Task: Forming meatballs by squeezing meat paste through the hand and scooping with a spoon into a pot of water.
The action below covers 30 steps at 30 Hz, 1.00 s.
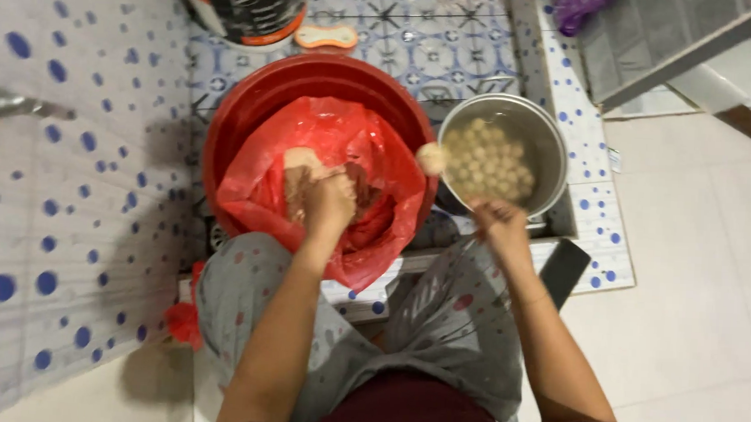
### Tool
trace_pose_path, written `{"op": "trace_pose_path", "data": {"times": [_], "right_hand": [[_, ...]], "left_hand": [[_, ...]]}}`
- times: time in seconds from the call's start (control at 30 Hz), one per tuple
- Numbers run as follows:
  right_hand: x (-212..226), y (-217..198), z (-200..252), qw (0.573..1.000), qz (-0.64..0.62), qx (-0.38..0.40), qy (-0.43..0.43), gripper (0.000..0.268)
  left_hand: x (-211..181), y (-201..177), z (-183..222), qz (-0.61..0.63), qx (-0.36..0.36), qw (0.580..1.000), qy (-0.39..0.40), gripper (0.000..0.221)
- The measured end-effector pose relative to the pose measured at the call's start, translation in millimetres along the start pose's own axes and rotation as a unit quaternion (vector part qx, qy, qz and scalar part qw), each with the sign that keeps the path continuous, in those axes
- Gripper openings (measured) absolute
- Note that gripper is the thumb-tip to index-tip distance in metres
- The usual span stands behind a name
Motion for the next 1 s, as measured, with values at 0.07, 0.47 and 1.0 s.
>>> {"op": "trace_pose_path", "data": {"times": [0.07, 0.47, 1.0], "right_hand": [[-38, -41, -53, 0.993, 0.089, -0.06, -0.05, 0.013], [-132, -115, -186, 0.845, 0.457, -0.192, -0.202, 0.019], [-26, -69, -99, 0.948, 0.228, -0.109, -0.193, 0.019]], "left_hand": [[7, 5, -3, -0.076, -0.025, 0.996, 0.036, 0.013], [16, -3, 3, -0.101, -0.083, 0.991, 0.014, 0.011], [-19, -23, 1, 0.094, -0.152, 0.984, 0.024, 0.015]]}}
Point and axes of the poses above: each hand's wrist, its own z-axis away from the middle knuckle, its own y-axis out of the palm, x = y × z, the point moved 8 cm from there along -z, towards the middle knuckle, and after that the axes turned 15 degrees about -x, right-handed, at the moved point
